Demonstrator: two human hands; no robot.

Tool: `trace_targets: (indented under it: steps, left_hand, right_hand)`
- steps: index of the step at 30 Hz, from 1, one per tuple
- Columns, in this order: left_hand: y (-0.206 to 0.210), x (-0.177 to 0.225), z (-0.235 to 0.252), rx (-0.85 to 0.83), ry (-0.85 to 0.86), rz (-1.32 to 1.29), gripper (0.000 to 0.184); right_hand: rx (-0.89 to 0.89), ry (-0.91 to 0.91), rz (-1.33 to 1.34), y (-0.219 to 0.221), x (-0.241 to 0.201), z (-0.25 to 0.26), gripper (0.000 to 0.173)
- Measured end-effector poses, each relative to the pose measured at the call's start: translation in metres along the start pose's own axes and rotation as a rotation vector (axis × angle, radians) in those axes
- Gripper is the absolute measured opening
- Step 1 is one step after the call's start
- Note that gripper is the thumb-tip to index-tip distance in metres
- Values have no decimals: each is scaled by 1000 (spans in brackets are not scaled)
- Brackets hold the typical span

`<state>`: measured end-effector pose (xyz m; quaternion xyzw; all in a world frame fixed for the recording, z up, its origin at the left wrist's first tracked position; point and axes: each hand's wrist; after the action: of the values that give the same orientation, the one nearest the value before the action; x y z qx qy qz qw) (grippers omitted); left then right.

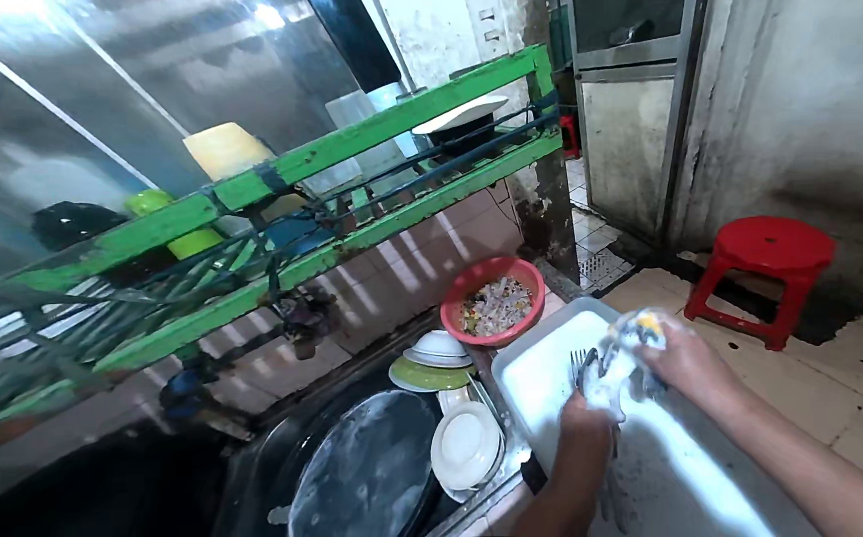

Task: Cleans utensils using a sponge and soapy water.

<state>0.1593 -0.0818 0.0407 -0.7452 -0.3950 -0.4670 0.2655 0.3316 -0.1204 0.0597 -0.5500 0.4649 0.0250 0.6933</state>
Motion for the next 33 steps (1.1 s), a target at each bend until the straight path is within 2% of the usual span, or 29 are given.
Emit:
trace_targets:
  steps: [2,3,5,7,9,11,13,15,17,20,21,23,26,29,31,33]
  left_hand:
    - [-1,1,-3,-44,-38,-121,16]
    - [-2,1,-5,-78,-46,-182,12]
    - [-4,4,-9,-147,-60,-255,5]
    - [-5,6,-12,-210,-63,-244,3]
    - [-9,6,-14,-245,-44,-216,9]
    - [-12,2,-12,-254,8,-190,14]
    - [-8,2,-9,-210,35,-193,15]
    - [1,9,-6,-166,38,-211,20]
    - [2,14,-4,-186,51,-216,22]
    - [-14,5,5,-233,103,-260,18]
    - [-23,1,10,-266,175,-295,28]
    - [-30,3,15,-270,254,-330,27]
    - [-26,4,12,-354,257,-382,29]
    - [-20,10,8,-378,132,-373,24]
    - [-23,11,14,-364,140,-474,25]
    - [-30,24,22,-223,75,-534,25]
  right_hand:
    - [119,4,154,-11,4,11,52]
    - [104,7,215,-13,6,12,56]
    - [-25,-6,224,-15,2,3,60]
    - [-122,-32,167,-21,-9,-7,47]
    - [-41,-28,221,-30,-12,-8,40]
    - [126,36,456,-38,-5,0,39]
    - [183,106,631,-37,-7,1,42]
    - [91,158,599,-21,-15,-11,51]
    - [-35,127,450,-2,-18,-20,52]
    - [-150,84,273,-13,-15,-17,47]
    - [-231,96,212,-24,-16,-14,47]
    - [-475,102,51,-40,-19,-13,44]
    - [-777,-81,-196,-25,-25,-22,50]
    - [-854,-183,-286,10,-17,-36,47]
    - [-890,-174,-281,22,-3,-45,52]
    - [-919,-144,-272,17,7,-51,58]
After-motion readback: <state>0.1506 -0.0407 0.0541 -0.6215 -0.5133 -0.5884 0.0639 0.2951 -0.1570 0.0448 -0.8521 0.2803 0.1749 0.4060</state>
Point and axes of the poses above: each hand's wrist, its own z-axis towards the middle knuckle, its own y-axis out of the palm, x = y × z, and after that the axes turned 5 degrees about -z, right-handed
